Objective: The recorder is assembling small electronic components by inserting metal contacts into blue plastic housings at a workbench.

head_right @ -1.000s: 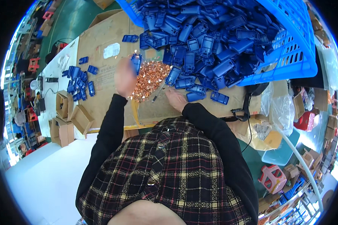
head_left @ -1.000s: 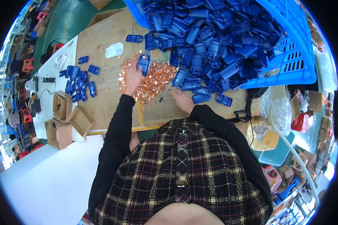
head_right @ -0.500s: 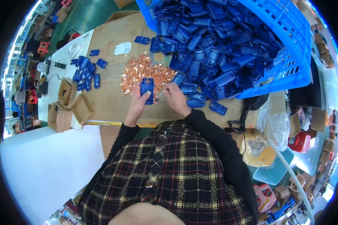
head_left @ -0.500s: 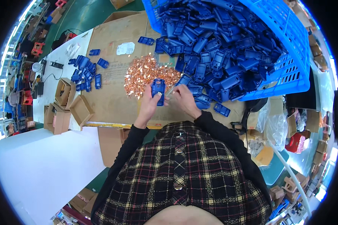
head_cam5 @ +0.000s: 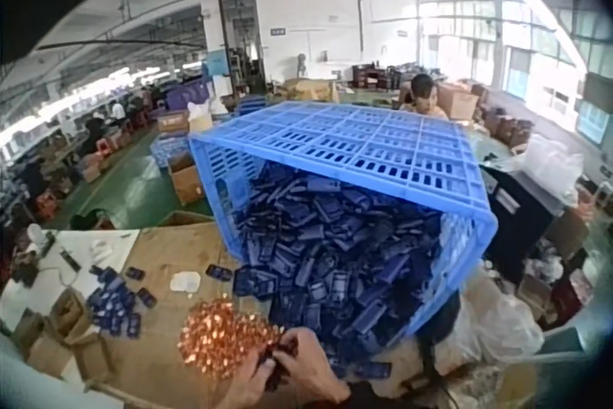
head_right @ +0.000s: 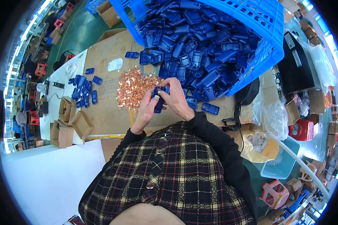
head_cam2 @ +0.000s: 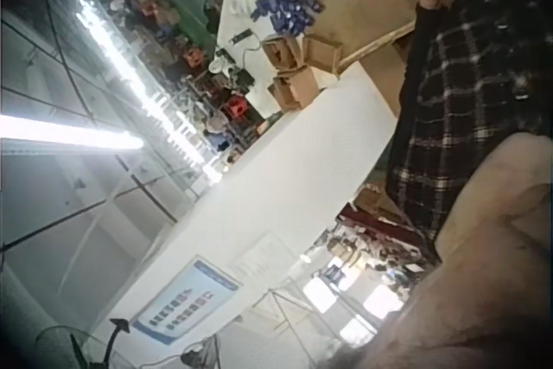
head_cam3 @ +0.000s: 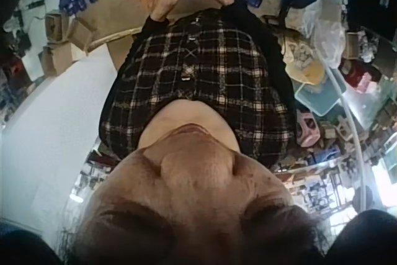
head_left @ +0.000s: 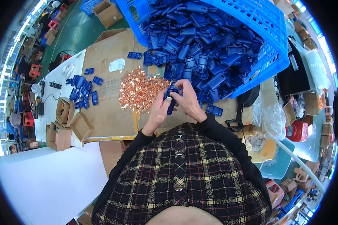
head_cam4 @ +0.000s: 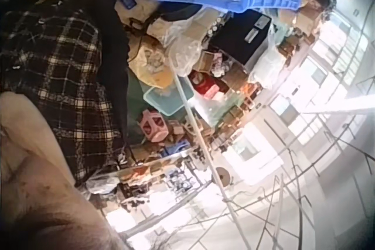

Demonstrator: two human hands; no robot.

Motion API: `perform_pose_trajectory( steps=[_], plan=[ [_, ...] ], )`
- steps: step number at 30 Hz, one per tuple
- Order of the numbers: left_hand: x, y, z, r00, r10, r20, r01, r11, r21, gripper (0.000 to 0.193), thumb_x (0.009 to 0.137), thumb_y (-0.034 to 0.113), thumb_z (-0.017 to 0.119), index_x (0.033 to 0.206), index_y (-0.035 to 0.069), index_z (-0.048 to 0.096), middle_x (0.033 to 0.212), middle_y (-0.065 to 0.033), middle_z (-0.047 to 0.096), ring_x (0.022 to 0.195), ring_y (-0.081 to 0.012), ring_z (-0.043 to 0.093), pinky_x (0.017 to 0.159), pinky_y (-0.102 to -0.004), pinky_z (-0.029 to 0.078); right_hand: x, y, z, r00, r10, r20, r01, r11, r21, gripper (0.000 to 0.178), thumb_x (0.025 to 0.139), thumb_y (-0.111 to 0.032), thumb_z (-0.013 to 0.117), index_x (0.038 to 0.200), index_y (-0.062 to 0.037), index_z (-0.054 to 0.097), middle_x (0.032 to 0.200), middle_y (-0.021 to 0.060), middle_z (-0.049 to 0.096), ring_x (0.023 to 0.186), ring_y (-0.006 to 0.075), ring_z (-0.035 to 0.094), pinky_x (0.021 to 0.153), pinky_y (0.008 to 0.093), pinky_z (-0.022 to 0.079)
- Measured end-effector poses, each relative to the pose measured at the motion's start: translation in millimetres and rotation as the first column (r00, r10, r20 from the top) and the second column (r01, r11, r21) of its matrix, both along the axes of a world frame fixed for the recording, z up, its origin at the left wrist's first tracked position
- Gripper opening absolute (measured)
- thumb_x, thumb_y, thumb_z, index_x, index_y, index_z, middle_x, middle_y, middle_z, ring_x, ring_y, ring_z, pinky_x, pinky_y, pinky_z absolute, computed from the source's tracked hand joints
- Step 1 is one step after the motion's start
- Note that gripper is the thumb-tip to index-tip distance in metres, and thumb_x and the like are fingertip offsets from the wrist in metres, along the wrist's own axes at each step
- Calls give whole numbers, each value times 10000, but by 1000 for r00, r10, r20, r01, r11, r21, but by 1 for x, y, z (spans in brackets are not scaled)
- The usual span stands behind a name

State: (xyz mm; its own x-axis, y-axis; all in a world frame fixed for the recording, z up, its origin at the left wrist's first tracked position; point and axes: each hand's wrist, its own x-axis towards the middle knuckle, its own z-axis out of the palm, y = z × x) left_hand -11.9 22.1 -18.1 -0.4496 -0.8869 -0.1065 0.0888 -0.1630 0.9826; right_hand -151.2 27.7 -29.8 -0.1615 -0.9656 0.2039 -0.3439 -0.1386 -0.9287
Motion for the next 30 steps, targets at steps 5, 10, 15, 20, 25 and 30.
perform_pose_trajectory(
  steps=[5, 10, 15, 20, 25, 30],
  plan=[
    [6, -3, 6, 990, -2, 140, -10, 997, 81, 257, 914, 149, 362, 1122, 12, 426, 798, -84, 586, 570, -123, 587, 509, -238, 491, -4, 1, 8, 975, 163, 154, -189, 967, 171, 262, 771, -77, 596, 990, -27, 460, 799, 18, 486, 702, 79, 457, 604, 232, 410],
    [14, 3, 12, 996, -12, 85, 2, 992, 123, 241, 914, 144, 363, 1109, 20, 434, 785, -77, 574, 568, -113, 581, 489, -229, 482, -4, -1, 8, 879, 311, 362, -403, 890, 214, 261, 774, -75, 588, 993, -31, 454, 767, -8, 500, 664, 44, 458, 579, 210, 401],
    [16, 9, 15, 996, 17, 89, -28, 992, 120, 225, 909, 137, 373, 1088, 19, 444, 753, -61, 562, 563, -108, 577, 482, -225, 476, -2, -2, 1, 850, 347, 397, -449, 870, 201, 200, 773, -39, 564, 935, -35, 448, 754, 1, 505, 657, 42, 477, 562, 204, 401],
    [27, 11, 7, 994, 14, 108, -30, 989, 145, 256, 923, 184, 392, 1109, 19, 451, 771, -57, 569, 568, -99, 570, 495, -217, 478, 11, 0, 2, 855, 302, 423, -437, 858, 271, 171, 766, -25, 552, 897, -38, 442, 725, 0, 511, 629, 51, 486, 548, 206, 402],
    [39, 17, -1, 994, 9, 109, -34, 974, 223, 249, 924, 190, 378, 1084, 17, 456, 780, -75, 589, 556, -108, 573, 479, -221, 473, 13, -3, -7, 795, 403, 453, -555, 783, 279, 157, 771, -36, 552, 883, -40, 442, 699, 7, 520, 601, 64, 494, 531, 216, 407],
    [52, 31, -20, 982, 7, 187, -54, 967, 250, 240, 926, 190, 373, 1073, 21, 461, 768, -73, 598, 546, -111, 576, 463, -224, 466, 25, 0, -26, 833, 506, 223, -553, 751, 361, 152, 772, -96, 571, 842, -23, 457, 685, 24, 529, 579, 75, 488, 518, 242, 408]
  ],
)
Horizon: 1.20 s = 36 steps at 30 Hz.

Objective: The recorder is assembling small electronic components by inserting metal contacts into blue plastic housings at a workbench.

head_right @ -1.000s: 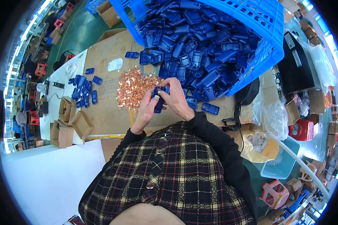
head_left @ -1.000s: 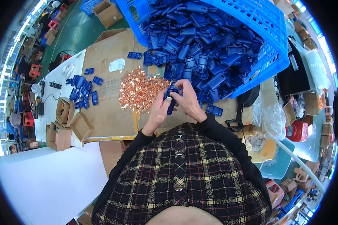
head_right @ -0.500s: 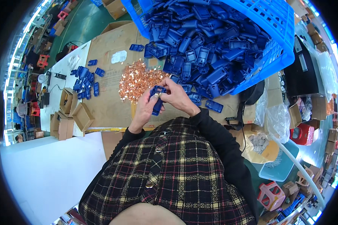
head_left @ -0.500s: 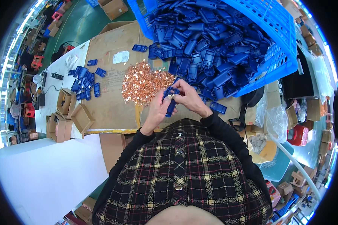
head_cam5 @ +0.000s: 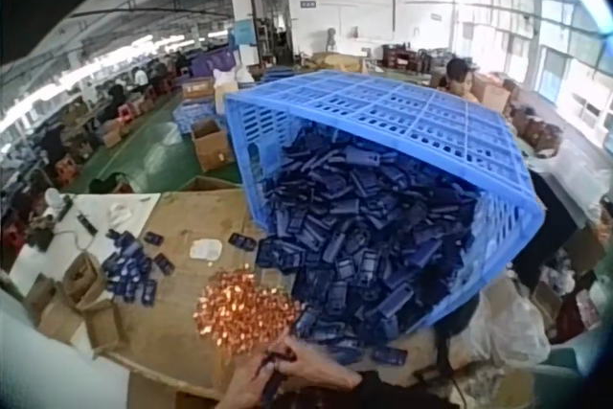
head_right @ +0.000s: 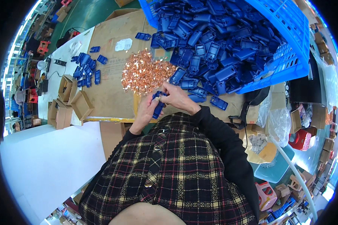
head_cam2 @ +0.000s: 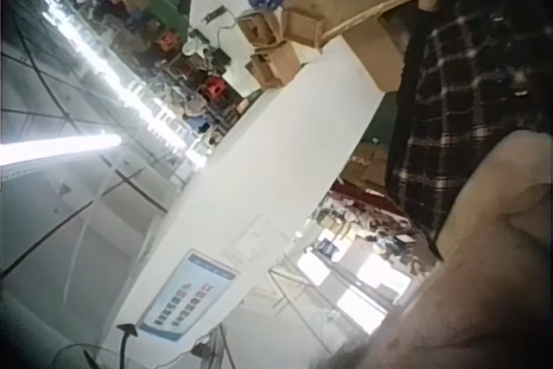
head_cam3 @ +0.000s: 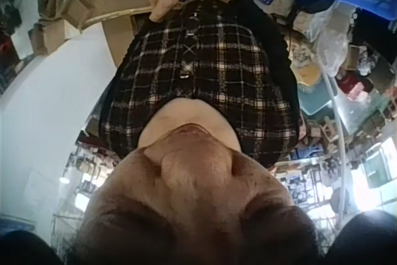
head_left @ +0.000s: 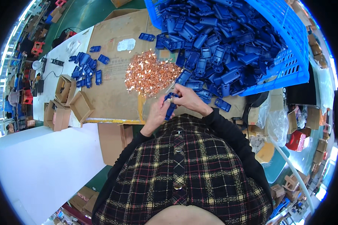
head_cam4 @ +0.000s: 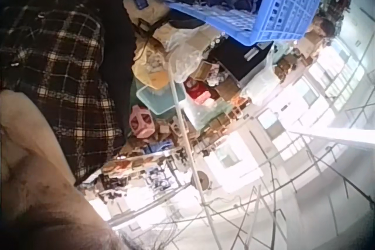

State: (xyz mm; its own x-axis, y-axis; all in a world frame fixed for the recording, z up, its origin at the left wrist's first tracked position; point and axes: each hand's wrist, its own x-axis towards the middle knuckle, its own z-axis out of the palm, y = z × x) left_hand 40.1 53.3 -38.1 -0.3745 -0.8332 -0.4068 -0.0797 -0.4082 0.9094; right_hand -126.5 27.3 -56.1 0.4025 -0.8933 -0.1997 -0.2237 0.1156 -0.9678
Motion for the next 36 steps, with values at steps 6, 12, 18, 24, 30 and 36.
perform_pose_trajectory(
  steps=[6, 12, 18, 24, 30, 36],
  plan=[
    [21, 25, -50, 994, 17, 110, -23, 998, 53, 255, 915, 210, 405, 1030, 22, 535, 725, -64, 599, 495, -119, 569, 431, -231, 457, 23, 31, -40, 995, -92, -35, 95, 987, 127, 230, 749, -188, 615, 779, -39, 442, 608, 39, 474, 571, 116, 458, 502, 289, 372],
    [74, -5, -104, 939, 149, 310, -155, 988, -5, 261, 866, 234, 440, 915, 5, 554, 736, -56, 586, 541, -152, 573, 475, -264, 470, 31, 19, -104, 993, -62, -100, 95, 924, 370, 232, 814, -226, 598, 849, -34, 471, 680, 50, 531, 580, 142, 518, 514, 289, 409],
    [242, -113, -91, 605, 796, 18, -754, 579, -309, 437, 897, 293, 466, 1212, 4, 375, 951, -96, 535, 808, -177, 560, 710, -315, 489, 33, -3, -150, 730, -481, -486, 342, 872, -349, 175, 806, -121, 517, 922, -6, 456, 859, 202, 519, 780, 386, 522, 679, 450, 425],
    [182, -149, -88, 808, 589, 21, -511, 717, -475, 457, 836, 127, 517, 1235, -17, 346, 962, -83, 526, 855, -154, 537, 747, -288, 467, 38, -21, -140, 733, -404, -548, 233, 905, -357, 159, 789, -85, 511, 913, -7, 450, 904, 220, 505, 815, 399, 523, 674, 480, 412],
    [6, -138, -104, 895, 119, 430, 201, 752, -627, 239, 762, 127, 579, 979, 28, 575, 885, -123, 614, 694, -231, 597, 642, -362, 469, 34, -16, -158, 692, -311, -652, 7, 905, -425, 201, 776, -49, 491, 966, 12, 469, 940, 211, 513, 855, 371, 527, 714, 437, 433],
    [-59, -129, -124, 560, 204, 803, 612, 551, -567, 219, 690, 148, 608, 871, 38, 553, 858, -163, 588, 856, -325, 558, 696, -426, 453, 11, 6, -143, 860, -215, -463, -39, 877, -479, 266, 763, -20, 459, 1027, 2, 476, 1031, 206, 491, 952, 358, 503, 783, 409, 434]
  ],
)
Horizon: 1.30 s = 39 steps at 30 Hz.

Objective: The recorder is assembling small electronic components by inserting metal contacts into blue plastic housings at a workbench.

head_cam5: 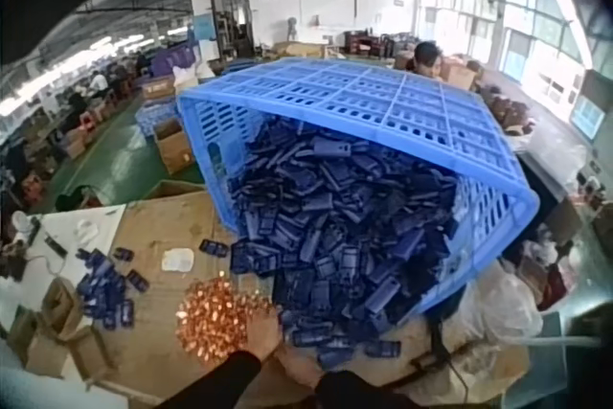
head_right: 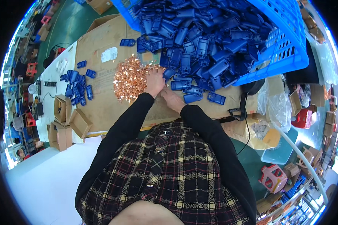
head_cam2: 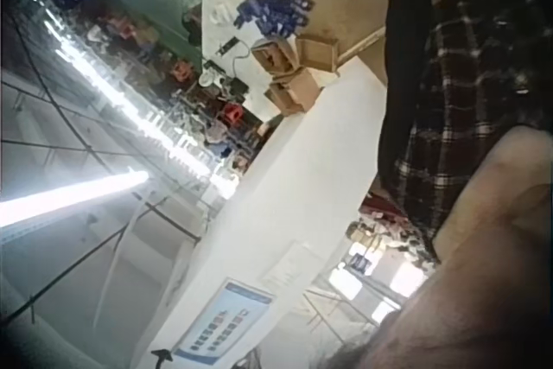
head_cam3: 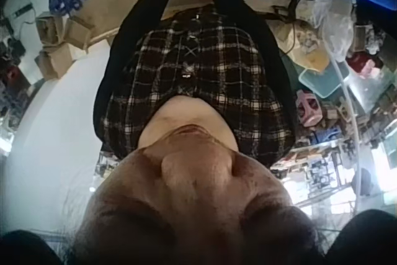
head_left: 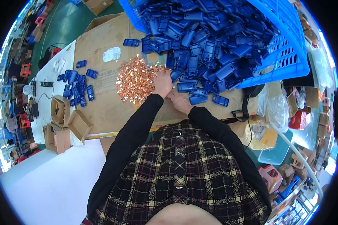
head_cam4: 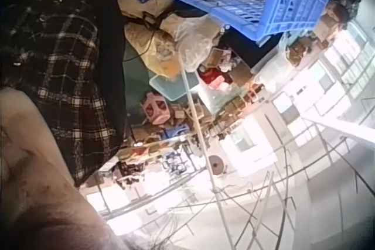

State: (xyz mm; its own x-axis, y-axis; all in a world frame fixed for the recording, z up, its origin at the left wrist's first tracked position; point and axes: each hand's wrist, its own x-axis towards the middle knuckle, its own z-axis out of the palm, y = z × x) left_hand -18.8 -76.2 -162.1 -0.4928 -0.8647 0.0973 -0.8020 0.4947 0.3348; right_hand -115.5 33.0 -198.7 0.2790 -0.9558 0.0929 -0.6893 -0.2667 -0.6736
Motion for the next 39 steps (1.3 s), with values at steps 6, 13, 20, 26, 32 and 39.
perform_pose_trajectory(
  steps=[6, 13, 20, 26, 32, 39],
  plan=[
    [-9, -4, -7, 972, 193, 135, -194, 981, -10, 263, 658, 112, 596, 901, 30, 539, 897, -156, 570, 884, -315, 545, 692, -433, 454, -9, 15, 5, 988, -150, 41, 140, 973, 184, 215, 755, -23, 455, 968, -10, 483, 943, 200, 482, 915, 366, 512, 762, 432, 431],
    [-2, -4, -8, 994, 98, -45, -105, 979, -174, 130, 655, 93, 556, 774, 67, 603, 819, -136, 547, 791, -303, 549, 647, -425, 455, -8, 10, -28, 991, -105, -88, 108, 994, 30, 195, 776, -94, 485, 961, -35, 507, 929, 158, 487, 853, 345, 528, 697, 418, 453],
    [27, -6, 16, 970, 86, -228, -100, 994, -48, 133, 724, 81, 526, 828, 84, 609, 808, -127, 590, 777, -297, 562, 690, -420, 436, -6, 11, -5, 998, -53, -40, 54, 998, 16, 204, 744, -48, 453, 940, -23, 503, 923, 167, 493, 862, 342, 524, 735, 411, 440],
    [63, 1, 48, 747, 263, -611, -83, 948, 306, 185, 761, 13, 487, 910, 44, 593, 874, -99, 588, 806, -202, 564, 751, -301, 441, -3, 7, -4, 996, -50, -69, 54, 997, 53, 212, 737, -38, 448, 940, -2, 498, 972, 200, 507, 906, 355, 529, 768, 406, 440],
    [76, 31, 92, -56, 651, -757, 472, 686, 554, 295, 777, 16, 550, 1065, 45, 490, 943, -95, 554, 840, -211, 555, 803, -370, 455, -3, 1, -15, 984, -166, -65, 172, 979, 105, 208, 753, -41, 434, 926, 30, 526, 974, 238, 543, 944, 353, 534, 777, 425, 442],
    [75, 54, 97, -108, 862, -494, 559, 464, 687, 263, 881, 240, 500, 1066, 55, 478, 905, -108, 576, 766, -250, 602, 656, -376, 522, -5, -17, -1, 990, -133, 51, 129, 989, 69, 120, 788, -95, 476, 794, -2, 552, 876, 147, 569, 751, 316, 546, 662, 349, 457]
  ],
)
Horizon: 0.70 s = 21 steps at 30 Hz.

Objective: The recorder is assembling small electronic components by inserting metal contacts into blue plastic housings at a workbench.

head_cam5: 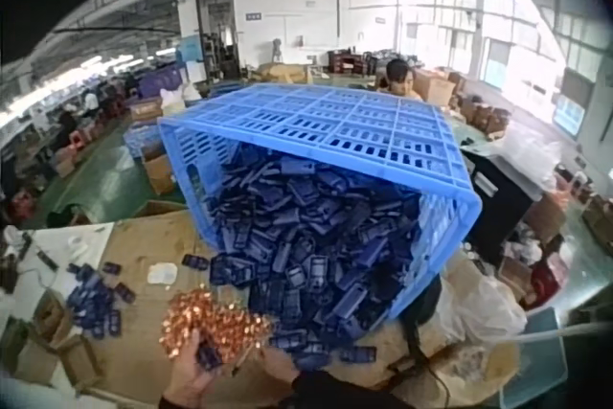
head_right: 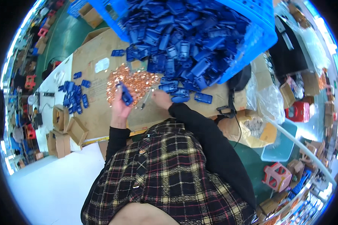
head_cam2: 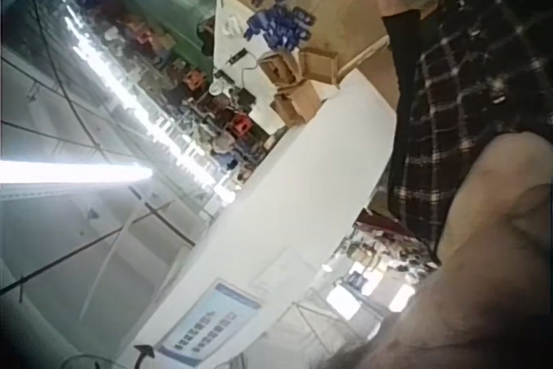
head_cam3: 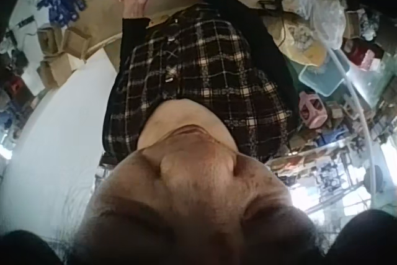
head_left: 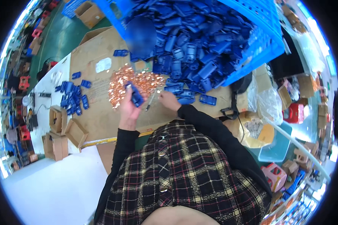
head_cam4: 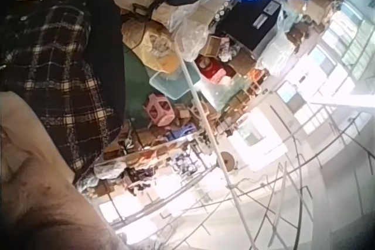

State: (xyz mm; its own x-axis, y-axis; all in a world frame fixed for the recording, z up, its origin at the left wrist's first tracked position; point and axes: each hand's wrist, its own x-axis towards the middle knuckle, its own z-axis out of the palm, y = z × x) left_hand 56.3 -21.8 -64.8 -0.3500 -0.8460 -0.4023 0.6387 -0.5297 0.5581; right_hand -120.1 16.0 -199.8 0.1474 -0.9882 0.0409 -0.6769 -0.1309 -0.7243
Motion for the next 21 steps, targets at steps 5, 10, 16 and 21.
perform_pose_trajectory(
  steps=[5, 10, 16, 21],
  plan=[
    [-28, 24, 33, 968, -111, 224, 152, 972, -179, 253, 883, 110, 430, 1121, 23, 436, 916, -123, 568, 760, -235, 605, 615, -345, 533, -24, -10, 131, 837, -211, 506, 242, 970, 5, 89, 781, -90, 559, 841, -24, 558, 823, 77, 511, 712, 150, 501, 641, 272, 420],
    [-45, 38, 50, 867, -106, 487, 286, 906, -313, 320, 844, 23, 383, 1163, -1, 386, 954, -122, 548, 730, -191, 607, 594, -305, 539, -18, -6, 176, 977, 64, 206, 24, 918, -397, 76, 748, -40, 584, 816, -26, 553, 964, 105, 490, 908, 249, 489, 708, 300, 437],
    [-55, 44, 54, 802, -123, 584, 387, 852, -353, 335, 851, 47, 385, 1182, -7, 374, 937, -112, 547, 704, -172, 607, 563, -283, 539, -20, 1, 173, 976, -1, 220, 100, 894, -437, 156, 709, -57, 595, 845, -7, 537, 915, 124, 507, 850, 292, 495, 721, 347, 430],
    [-55, 44, 49, 776, -87, 624, 399, 835, -379, 251, 905, 129, 370, 1117, 4, 418, 827, -80, 562, 629, -139, 587, 509, -245, 492, -20, 10, 187, 831, -214, 514, 228, 973, 37, 243, 746, -79, 593, 951, -4, 487, 851, 75, 483, 733, 169, 488, 635, 293, 418]
  ],
)
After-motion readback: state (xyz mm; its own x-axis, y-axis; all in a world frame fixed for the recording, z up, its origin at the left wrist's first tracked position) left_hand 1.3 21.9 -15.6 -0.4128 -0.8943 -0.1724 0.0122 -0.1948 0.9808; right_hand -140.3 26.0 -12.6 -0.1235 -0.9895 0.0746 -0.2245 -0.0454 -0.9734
